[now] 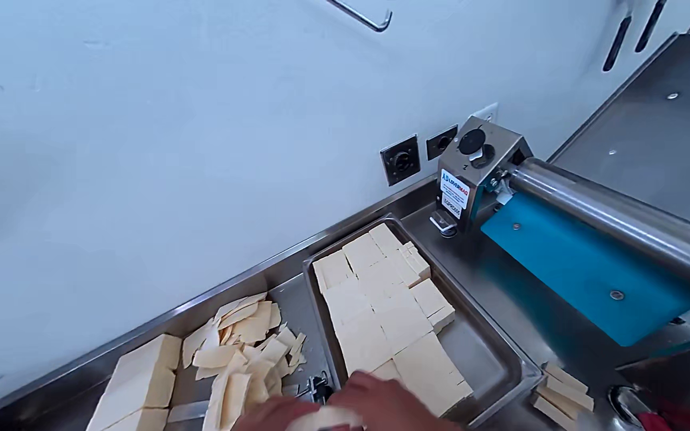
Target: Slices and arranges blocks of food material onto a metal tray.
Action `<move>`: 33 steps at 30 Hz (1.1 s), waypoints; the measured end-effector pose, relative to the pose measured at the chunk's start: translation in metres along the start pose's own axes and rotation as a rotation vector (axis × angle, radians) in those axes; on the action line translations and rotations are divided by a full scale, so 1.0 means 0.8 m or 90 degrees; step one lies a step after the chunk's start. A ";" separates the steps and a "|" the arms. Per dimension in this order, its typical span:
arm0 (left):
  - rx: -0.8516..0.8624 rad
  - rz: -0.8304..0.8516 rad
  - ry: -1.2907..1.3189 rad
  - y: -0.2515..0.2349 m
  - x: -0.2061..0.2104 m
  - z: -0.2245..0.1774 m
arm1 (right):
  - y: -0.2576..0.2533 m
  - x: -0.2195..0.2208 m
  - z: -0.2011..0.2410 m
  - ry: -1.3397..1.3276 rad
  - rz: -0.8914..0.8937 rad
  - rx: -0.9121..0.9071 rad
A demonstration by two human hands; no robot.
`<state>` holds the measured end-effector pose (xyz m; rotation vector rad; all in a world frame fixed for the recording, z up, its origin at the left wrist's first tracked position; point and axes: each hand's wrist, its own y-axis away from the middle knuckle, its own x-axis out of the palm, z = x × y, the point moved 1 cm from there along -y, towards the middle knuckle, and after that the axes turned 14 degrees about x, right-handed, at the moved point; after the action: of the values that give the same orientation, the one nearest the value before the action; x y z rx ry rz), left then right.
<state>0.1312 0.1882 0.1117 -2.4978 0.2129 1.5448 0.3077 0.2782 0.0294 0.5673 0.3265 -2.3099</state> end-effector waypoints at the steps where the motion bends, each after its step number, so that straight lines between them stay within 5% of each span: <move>1: 0.055 0.002 -0.021 -0.038 0.004 -0.005 | -0.001 -0.023 -0.013 0.020 -0.058 0.019; 8: 0.184 0.123 0.052 -0.284 0.098 -0.018 | 0.002 -0.143 -0.116 0.176 -0.358 0.240; 13: 0.217 0.202 0.077 -0.370 0.146 -0.019 | -0.017 -0.177 -0.154 0.232 -0.307 0.395; 17: 0.188 0.256 0.079 -0.390 0.165 0.010 | -0.041 -0.178 -0.159 0.258 -0.160 0.480; 23: 0.118 0.187 0.104 -0.380 0.177 0.028 | -0.037 -0.181 -0.143 0.262 0.025 0.502; 27: 0.131 0.108 0.034 -0.364 0.176 0.030 | -0.039 -0.177 -0.152 0.343 0.005 0.455; 33: 0.174 0.167 -0.073 -0.342 0.181 0.042 | -0.047 -0.176 -0.152 0.396 -0.020 0.431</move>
<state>0.2275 0.4591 -0.0078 -2.2297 0.7079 1.6204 0.4081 0.4350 -0.0055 1.6288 -0.1896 -2.1918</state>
